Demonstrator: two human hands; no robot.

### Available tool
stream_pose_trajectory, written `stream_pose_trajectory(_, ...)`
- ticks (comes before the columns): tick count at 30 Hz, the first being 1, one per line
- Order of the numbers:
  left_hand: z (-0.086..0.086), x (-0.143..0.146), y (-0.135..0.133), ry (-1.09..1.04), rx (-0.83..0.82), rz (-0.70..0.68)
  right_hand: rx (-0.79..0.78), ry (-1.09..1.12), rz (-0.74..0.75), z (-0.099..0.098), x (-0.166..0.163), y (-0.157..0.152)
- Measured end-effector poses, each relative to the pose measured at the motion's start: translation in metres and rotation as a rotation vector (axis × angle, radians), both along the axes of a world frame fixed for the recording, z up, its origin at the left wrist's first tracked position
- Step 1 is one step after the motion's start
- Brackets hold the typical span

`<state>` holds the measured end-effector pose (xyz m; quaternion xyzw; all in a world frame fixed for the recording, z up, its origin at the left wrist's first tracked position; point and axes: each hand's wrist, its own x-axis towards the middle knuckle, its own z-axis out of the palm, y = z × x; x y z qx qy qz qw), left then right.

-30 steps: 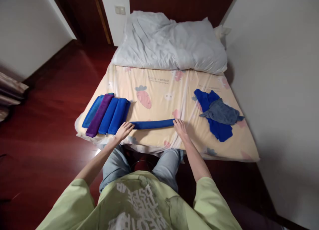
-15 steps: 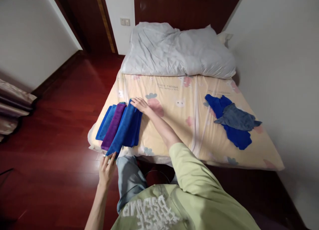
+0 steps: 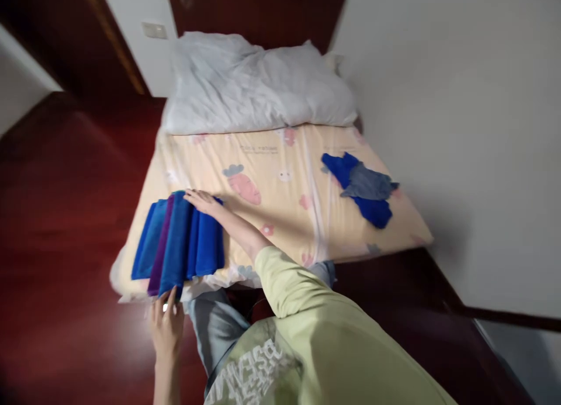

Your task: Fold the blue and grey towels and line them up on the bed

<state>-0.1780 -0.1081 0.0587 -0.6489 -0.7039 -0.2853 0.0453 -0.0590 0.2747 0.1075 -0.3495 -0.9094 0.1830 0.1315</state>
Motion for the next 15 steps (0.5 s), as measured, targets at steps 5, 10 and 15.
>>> stream_pose_trajectory(5,-0.020,0.035,-0.032,-0.126,-0.034,0.034,0.016,0.309,-0.154,-0.021,0.123,-0.026)
stream_pose_trajectory(10,-0.049,0.082,-0.067,-0.319,-0.229,-0.244,0.032,0.374,-0.670,-0.022,0.344,-0.075)
stream_pose_trajectory(15,-0.059,0.097,-0.060,-0.370,-0.284,-0.085,0.045,0.211,-1.215,-0.018,0.529,-0.095)
